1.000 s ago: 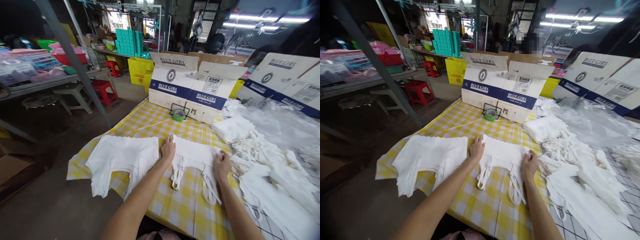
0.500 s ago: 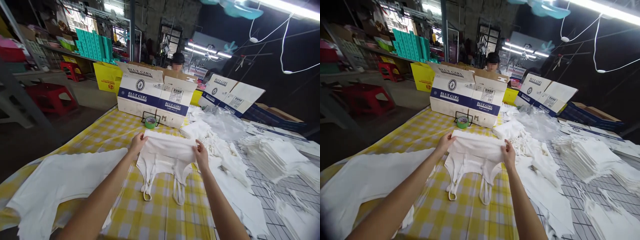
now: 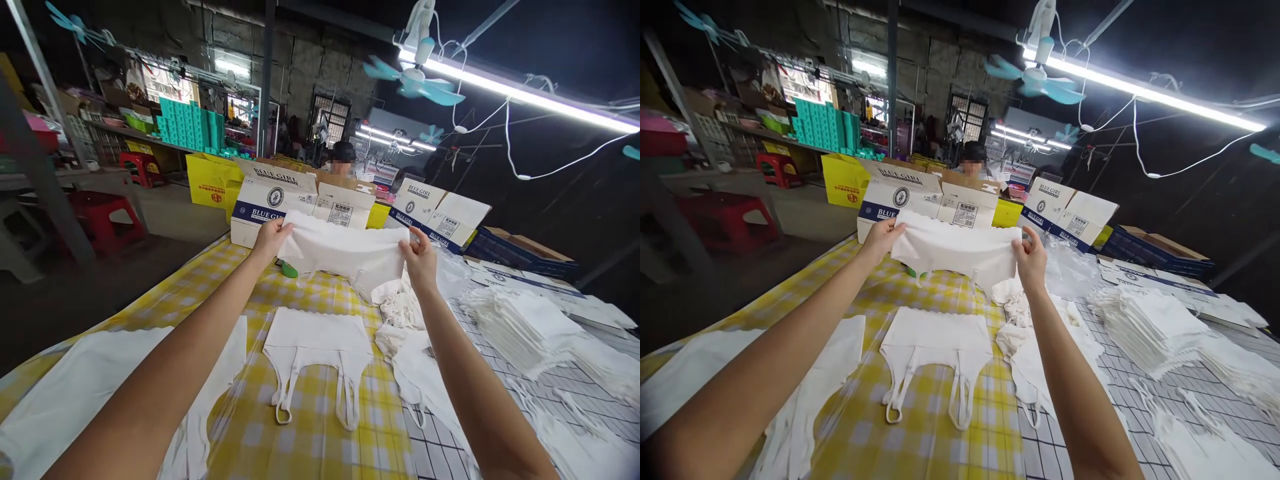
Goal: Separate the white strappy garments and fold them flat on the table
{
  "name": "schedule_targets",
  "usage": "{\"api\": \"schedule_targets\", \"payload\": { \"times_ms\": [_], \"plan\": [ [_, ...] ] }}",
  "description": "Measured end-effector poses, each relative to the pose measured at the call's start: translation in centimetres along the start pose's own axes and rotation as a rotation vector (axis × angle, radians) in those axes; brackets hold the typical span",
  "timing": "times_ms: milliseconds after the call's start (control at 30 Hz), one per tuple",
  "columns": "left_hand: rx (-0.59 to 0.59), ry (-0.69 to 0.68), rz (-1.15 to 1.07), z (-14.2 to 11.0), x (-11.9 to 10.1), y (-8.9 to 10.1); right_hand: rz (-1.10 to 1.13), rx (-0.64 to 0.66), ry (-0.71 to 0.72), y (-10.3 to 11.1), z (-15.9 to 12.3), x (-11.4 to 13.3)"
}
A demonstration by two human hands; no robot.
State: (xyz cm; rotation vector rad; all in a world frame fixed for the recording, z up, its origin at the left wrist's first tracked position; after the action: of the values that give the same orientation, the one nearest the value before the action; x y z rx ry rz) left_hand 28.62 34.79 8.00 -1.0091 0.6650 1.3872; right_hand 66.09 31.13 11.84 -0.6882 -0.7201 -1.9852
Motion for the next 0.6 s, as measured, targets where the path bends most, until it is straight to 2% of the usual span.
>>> {"api": "schedule_targets", "payload": {
  "times_ms": [233,600],
  "plan": [
    [-0.035,-0.058,-0.064,0.6,-3.6,0.9,-0.015,-0.023,0.052,-0.2,1.9,3.4],
    [-0.07,-0.14,-0.106,-0.3,-7.5,3.2,-0.031,0.004,0.133,-1.5,3.1,6.1]
  ]
}}
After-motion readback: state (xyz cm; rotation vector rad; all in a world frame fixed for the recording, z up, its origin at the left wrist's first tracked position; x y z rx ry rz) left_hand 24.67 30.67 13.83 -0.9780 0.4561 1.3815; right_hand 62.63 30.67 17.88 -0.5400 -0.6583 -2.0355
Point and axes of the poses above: each hand's wrist, its own z-axis towards the middle knuckle, its own y-axis out of the back of the hand, x = y × z, the point moved 7 cm from there along z, towards the middle knuckle, and after that the axes turned 8 degrees about -z, right-handed, at the moved point
